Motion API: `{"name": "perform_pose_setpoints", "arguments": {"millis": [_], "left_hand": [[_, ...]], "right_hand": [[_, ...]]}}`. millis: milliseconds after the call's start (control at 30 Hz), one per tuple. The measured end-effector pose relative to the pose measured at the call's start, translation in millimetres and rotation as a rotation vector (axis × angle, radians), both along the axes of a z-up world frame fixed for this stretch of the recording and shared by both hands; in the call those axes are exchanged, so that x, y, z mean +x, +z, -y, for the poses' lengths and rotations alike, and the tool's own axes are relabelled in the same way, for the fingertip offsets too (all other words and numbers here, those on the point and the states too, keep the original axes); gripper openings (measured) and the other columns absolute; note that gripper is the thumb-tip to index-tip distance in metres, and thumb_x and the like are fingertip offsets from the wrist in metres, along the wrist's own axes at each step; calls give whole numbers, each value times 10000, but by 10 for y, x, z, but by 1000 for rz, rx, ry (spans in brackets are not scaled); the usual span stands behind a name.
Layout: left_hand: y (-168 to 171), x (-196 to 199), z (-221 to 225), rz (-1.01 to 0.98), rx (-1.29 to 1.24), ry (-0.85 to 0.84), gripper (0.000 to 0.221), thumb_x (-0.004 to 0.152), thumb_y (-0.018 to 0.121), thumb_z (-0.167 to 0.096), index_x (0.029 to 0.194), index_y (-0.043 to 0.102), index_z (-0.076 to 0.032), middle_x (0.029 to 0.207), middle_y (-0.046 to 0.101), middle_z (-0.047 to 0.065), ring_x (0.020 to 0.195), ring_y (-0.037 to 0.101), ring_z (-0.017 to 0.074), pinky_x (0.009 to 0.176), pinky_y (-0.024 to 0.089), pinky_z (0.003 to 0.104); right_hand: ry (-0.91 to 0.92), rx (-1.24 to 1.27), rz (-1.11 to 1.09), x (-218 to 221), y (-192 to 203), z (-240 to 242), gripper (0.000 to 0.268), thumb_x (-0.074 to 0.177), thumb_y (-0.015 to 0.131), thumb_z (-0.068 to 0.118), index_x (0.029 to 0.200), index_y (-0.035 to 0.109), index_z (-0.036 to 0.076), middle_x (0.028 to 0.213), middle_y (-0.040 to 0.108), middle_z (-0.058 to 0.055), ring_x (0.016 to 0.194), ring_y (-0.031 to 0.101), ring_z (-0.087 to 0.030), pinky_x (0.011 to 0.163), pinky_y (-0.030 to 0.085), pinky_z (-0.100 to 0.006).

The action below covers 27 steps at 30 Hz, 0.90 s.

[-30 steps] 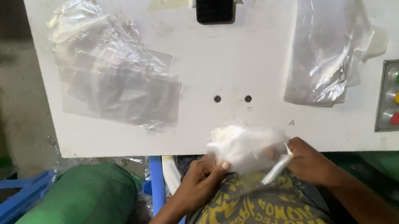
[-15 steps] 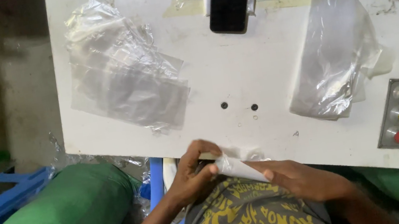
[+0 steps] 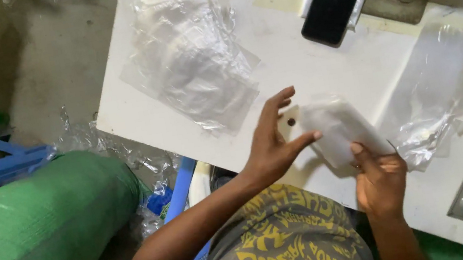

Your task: Folding small plastic bags and placing them into a larger collection sack

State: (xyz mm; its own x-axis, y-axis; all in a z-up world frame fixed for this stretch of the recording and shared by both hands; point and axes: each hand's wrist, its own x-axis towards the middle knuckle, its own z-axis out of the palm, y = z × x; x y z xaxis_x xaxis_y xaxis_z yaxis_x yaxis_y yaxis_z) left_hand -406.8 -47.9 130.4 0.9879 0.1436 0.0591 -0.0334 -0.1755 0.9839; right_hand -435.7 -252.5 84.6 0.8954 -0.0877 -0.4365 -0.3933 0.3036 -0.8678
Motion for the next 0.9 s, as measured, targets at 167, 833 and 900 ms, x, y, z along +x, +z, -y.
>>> {"name": "perform_pose_setpoints", "arguments": {"millis": [167, 833, 900], "left_hand": [[-273, -30, 253, -572, -1154, 137, 498, 785, 849, -171, 1209, 609, -72, 1067, 681, 76, 984, 646, 213, 833, 577, 343], [-410, 262, -1873, -368, 475, 199, 60, 839, 817, -127, 850, 764, -101, 853, 720, 34, 740, 634, 143, 664, 493, 304], [-365, 257, -1877, -354, 475, 164, 44, 889, 734, -89, 878, 777, -89, 896, 738, 60, 785, 665, 169, 704, 503, 320]], "right_hand": [[23, 92, -67, -52, -46, -59, 341, 902, 739, 143, 1170, 655, -50, 1178, 699, -165, 1159, 660, -314, 918, 582, -400], [55, -75, 49, 114, -250, 110, 480, 742, 593, -155, 1179, 705, 8, 1128, 715, -187, 1013, 688, -334, 800, 655, -474], [54, -79, 66, 255, -30, 5, 510, 740, 556, -179, 1192, 693, 13, 1064, 711, -155, 977, 677, -263, 837, 662, -479]]}}
